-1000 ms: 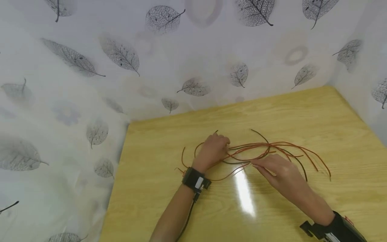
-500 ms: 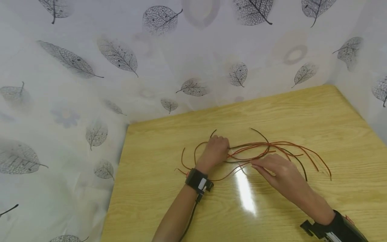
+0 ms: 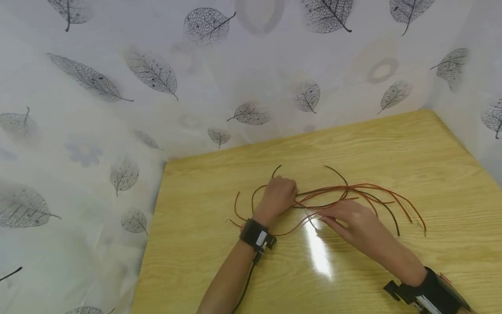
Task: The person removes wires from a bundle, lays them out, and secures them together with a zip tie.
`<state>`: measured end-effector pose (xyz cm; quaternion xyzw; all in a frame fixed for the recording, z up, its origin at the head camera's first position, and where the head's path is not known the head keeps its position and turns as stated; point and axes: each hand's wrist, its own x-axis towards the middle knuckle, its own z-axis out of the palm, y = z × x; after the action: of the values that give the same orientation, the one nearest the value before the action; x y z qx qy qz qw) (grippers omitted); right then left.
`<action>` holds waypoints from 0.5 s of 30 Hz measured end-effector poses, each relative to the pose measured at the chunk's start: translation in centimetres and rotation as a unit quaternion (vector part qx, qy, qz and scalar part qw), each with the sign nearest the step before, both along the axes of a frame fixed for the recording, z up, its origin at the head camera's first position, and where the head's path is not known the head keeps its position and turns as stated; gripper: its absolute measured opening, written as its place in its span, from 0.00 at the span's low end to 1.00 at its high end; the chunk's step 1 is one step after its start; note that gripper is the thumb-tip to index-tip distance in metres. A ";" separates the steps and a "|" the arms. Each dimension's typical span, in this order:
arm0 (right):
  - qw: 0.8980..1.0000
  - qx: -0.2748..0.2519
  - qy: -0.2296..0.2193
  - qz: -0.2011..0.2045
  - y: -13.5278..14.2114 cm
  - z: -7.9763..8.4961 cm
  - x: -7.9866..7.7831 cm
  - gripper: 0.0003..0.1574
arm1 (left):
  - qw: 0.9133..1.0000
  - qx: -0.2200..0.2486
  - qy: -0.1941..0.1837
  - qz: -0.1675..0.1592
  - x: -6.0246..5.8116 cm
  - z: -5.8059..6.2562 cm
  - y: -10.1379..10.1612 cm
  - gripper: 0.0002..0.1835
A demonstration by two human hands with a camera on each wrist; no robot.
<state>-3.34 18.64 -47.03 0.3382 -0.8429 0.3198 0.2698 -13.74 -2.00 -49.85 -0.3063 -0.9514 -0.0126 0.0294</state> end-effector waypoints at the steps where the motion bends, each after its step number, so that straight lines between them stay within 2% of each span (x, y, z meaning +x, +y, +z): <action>1: 1.000 0.003 -0.011 0.004 0.0 0.0 0.0 0.27 | 1.000 -0.005 0.001 0.008 -0.1 -0.1 0.0 0.09; 5: 0.998 0.023 -0.052 0.013 -0.2 0.0 -0.2 0.14 | 0.999 0.004 -0.017 0.038 -0.3 -0.3 0.3 0.10; 8: 0.997 0.033 -0.064 0.010 -0.4 0.2 -0.5 0.13 | 0.998 0.025 -0.033 0.050 -0.4 -0.3 0.5 0.10; 15: 0.996 0.024 -0.091 0.006 -0.6 0.2 -1.0 0.12 | 0.996 0.036 -0.054 0.061 -0.6 -0.5 0.7 0.08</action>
<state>-4.36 18.01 -46.79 0.3188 -0.8694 0.3308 0.1819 -14.35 -1.29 -50.36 -0.2456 -0.9674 -0.0613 -0.0106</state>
